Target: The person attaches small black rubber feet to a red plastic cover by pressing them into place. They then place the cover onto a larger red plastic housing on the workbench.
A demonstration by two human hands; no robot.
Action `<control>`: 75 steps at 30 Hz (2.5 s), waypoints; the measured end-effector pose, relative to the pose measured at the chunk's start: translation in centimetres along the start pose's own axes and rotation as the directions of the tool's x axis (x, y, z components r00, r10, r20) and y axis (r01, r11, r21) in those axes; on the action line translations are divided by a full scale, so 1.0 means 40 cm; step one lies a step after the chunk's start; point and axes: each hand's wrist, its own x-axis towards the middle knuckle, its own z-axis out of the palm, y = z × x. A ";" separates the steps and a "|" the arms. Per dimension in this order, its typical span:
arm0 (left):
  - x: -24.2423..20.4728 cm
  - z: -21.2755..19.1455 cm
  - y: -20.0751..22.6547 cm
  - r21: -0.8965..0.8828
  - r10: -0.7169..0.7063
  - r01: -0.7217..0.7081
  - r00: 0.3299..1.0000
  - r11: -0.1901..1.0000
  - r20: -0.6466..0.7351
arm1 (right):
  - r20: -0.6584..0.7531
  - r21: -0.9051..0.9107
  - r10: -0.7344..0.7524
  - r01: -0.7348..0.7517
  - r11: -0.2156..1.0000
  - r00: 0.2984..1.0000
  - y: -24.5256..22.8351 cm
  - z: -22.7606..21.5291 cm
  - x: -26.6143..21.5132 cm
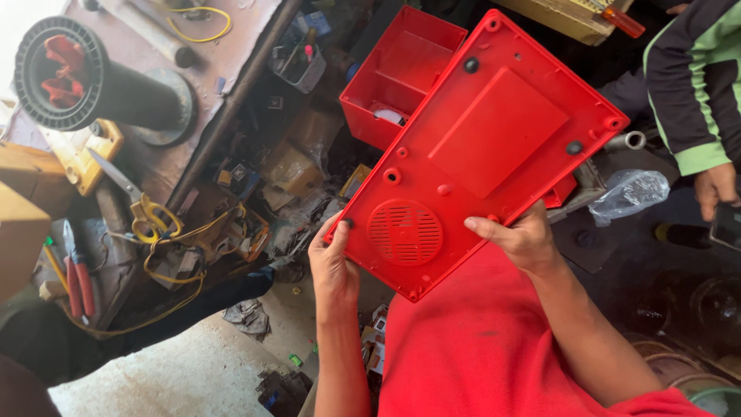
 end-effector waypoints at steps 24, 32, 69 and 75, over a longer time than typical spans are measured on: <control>0.013 0.006 0.000 0.015 -0.002 0.001 0.996 1.000 0.085 | 0.078 0.259 0.033 -0.052 0.964 0.996 0.028 0.008 0.061; 0.028 -0.062 -0.027 0.023 0.042 -0.043 0.997 0.999 0.070 | 0.109 0.212 0.060 -0.082 0.974 0.992 0.091 0.017 0.045; -0.200 0.033 -0.058 0.926 0.452 -0.377 0.831 0.029 0.324 | 0.515 -0.602 0.690 -0.359 0.713 0.508 0.350 0.035 0.331; -0.224 -0.003 -0.044 0.943 0.409 -0.046 0.907 0.329 -0.098 | 0.181 -0.981 0.562 0.187 0.047 0.807 0.467 -0.120 0.583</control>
